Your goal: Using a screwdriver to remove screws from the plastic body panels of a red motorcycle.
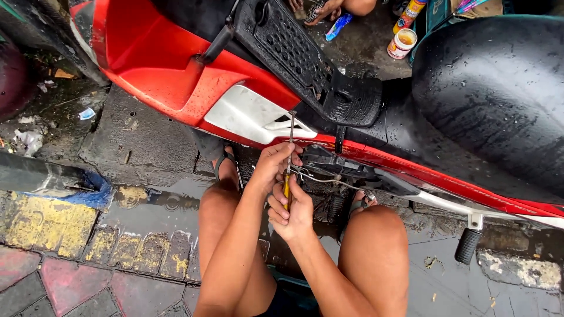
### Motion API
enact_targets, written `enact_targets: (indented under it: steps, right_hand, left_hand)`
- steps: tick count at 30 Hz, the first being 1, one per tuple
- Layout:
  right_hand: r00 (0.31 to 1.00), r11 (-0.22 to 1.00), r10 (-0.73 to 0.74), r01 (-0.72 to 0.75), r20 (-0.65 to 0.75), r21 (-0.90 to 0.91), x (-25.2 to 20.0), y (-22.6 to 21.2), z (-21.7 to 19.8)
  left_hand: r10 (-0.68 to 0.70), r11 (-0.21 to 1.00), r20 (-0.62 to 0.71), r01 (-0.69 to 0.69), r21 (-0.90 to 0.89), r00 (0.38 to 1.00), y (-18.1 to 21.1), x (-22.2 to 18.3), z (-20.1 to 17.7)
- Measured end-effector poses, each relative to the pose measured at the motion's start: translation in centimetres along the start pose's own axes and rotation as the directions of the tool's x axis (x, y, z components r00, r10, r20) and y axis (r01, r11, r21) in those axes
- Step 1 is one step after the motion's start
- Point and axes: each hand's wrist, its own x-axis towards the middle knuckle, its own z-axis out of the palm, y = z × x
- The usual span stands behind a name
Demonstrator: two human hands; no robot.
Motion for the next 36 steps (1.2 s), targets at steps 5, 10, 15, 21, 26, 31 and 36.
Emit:
enact_targets:
  steps: [5,10,15,21,26,31,36]
  right_hand:
    - [0.999,0.999,-0.022,0.02,-0.039,-0.033,0.2,0.8,1.0]
    - [0.904,0.895,-0.223,0.042,-0.363,-0.445,-1.1,0.2,4.3]
    - [0.928,0.922,-0.2,0.07,-0.313,-0.381,-0.5,-0.3,2.6]
    - [0.99,0.998,-0.012,0.003,-0.139,-0.069,-0.2,-0.5,1.5]
    - [0.996,0.998,0.056,-0.058,-0.075,-0.021,-0.4,-0.6,1.5]
    - [0.964,0.956,-0.016,-0.063,-0.264,-0.288,-1.0,-1.5,3.1]
    - [0.928,0.891,-0.145,-0.028,-0.343,-0.453,-2.2,-2.1,4.3]
  left_hand:
    - [0.012,1.0,-0.005,-0.012,-0.015,1.0,-0.5,0.6,-0.9]
    - [0.107,0.994,-0.01,-0.107,0.022,0.994,-0.2,0.4,-0.4]
    - [0.102,0.995,-0.014,-0.102,0.022,0.995,-0.6,0.4,-0.6]
    - [0.063,0.998,0.01,-0.063,0.021,0.998,0.2,0.2,-0.3]
    - [0.082,0.996,0.025,-0.082,0.03,0.996,-0.2,0.3,-0.6]
    - [0.07,0.995,0.079,-0.075,0.065,0.994,0.7,0.0,-0.1]
    - [0.081,0.991,0.087,-0.089,0.103,0.993,0.2,0.5,0.1]
